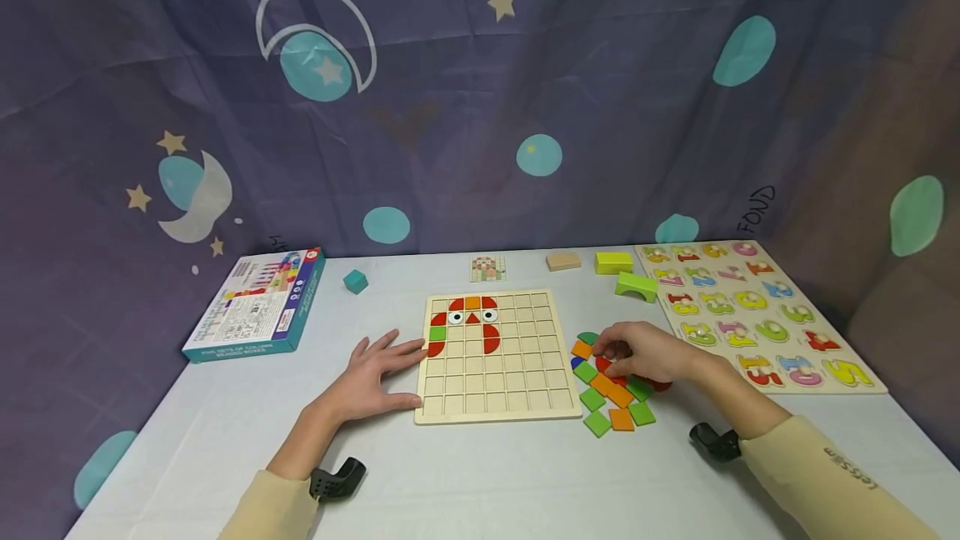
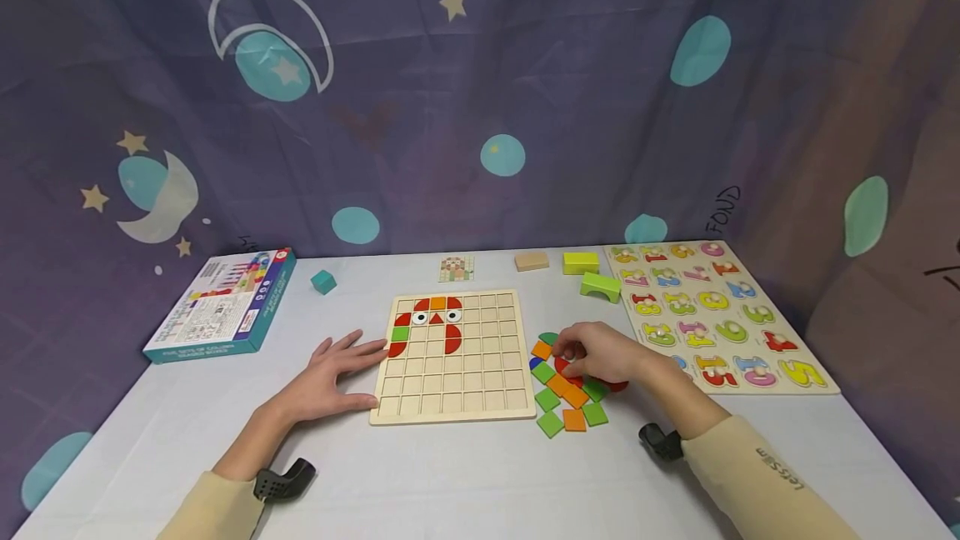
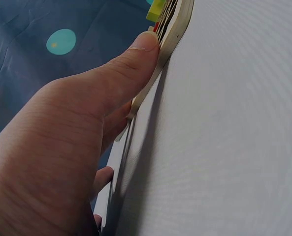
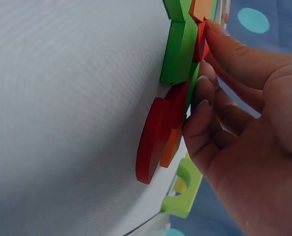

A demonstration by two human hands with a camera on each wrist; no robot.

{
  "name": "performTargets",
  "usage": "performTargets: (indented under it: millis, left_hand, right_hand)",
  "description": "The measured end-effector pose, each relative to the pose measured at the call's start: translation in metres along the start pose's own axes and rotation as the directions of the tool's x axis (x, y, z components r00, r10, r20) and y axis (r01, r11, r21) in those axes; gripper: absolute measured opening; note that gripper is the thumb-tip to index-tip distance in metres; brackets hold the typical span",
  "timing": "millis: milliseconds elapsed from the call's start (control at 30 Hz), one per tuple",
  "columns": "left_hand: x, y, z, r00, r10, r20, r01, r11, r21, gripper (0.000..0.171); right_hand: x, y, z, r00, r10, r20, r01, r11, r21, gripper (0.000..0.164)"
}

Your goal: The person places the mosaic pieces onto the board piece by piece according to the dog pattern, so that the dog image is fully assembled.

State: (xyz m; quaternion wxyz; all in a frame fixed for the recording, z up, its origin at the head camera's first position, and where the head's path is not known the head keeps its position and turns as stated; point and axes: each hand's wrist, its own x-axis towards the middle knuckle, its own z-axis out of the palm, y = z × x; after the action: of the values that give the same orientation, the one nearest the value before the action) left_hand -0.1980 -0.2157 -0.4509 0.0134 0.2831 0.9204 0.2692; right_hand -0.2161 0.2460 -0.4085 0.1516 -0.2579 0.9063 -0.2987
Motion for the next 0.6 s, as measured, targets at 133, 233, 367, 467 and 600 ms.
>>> performTargets:
  millis: [133, 233, 367, 467, 600]
  left_hand:
    - [0.000, 0.001, -0.001, 1.000, 0.002, 0.002, -0.002, 1.000, -0.002, 0.078]
    - [0.000, 0.001, 0.000, 1.000, 0.002, 0.002, -0.002, 1.000, -0.002, 0.077]
    - [0.000, 0.001, 0.000, 1.000, -0.001, 0.003, 0.001, 1.000, -0.004, 0.078]
    - [0.000, 0.000, 0.000, 1.000, -0.004, 0.003, 0.004, 1.000, -0.003, 0.078]
    - [0.001, -0.002, 0.001, 1.000, -0.005, 0.005, 0.005, 1.000, -0.001, 0.078]
  right_hand:
    - [0.000, 0.001, 0.000, 1.000, -0.007, -0.019, 0.007, 1.000, 0.014, 0.018]
    - [0.000, 0.001, -0.002, 0.999, -0.026, -0.040, 0.027, 1.000, 0.013, 0.016]
    - [0.003, -0.001, -0.008, 0.998, -0.018, -0.058, 0.020, 0.999, 0.033, 0.014]
    - [0.007, -0.003, -0.012, 0.998, -0.016, -0.068, 0.021, 0.997, 0.076, 0.012]
    - [0.014, -0.006, -0.014, 0.994, -0.058, -0.094, 0.070, 0.990, 0.126, 0.010]
